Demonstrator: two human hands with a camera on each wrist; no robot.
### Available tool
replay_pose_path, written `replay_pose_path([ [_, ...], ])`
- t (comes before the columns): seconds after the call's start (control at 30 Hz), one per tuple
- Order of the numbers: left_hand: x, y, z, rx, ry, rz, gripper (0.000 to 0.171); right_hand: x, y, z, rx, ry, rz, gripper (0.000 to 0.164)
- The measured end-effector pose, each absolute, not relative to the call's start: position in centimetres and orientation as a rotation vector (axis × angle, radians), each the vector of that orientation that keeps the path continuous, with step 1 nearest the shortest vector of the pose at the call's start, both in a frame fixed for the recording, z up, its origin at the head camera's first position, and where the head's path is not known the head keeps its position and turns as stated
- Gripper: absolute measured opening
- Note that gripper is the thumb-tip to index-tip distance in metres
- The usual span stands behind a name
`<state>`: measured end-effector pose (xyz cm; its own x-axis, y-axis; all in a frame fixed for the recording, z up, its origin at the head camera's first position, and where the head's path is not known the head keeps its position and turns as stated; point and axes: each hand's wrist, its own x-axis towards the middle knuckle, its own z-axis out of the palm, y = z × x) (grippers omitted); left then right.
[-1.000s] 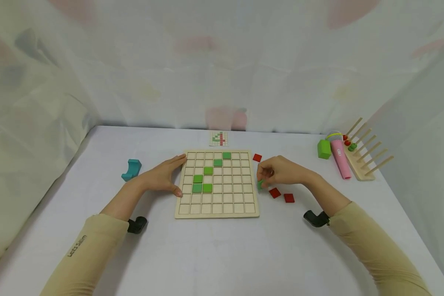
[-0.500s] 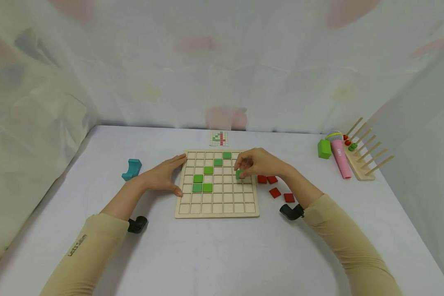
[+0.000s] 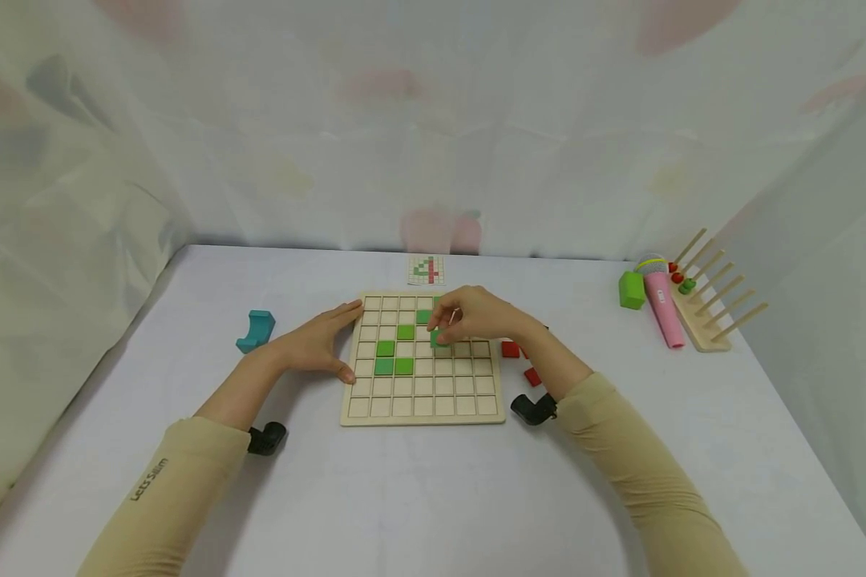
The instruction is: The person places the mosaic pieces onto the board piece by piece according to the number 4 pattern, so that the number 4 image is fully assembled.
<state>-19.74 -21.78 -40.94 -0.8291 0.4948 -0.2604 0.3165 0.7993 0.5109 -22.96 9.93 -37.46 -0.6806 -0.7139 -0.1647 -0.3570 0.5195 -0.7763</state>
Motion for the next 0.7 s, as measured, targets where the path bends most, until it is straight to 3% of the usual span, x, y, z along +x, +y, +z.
replay_pose_path([
  [0.7,-19.9,-21.9,-41.2,0.616,2.598,0.647,0.129,-22.3,6.4,-38.3,-0.824,2.281,-0.861,0.009],
])
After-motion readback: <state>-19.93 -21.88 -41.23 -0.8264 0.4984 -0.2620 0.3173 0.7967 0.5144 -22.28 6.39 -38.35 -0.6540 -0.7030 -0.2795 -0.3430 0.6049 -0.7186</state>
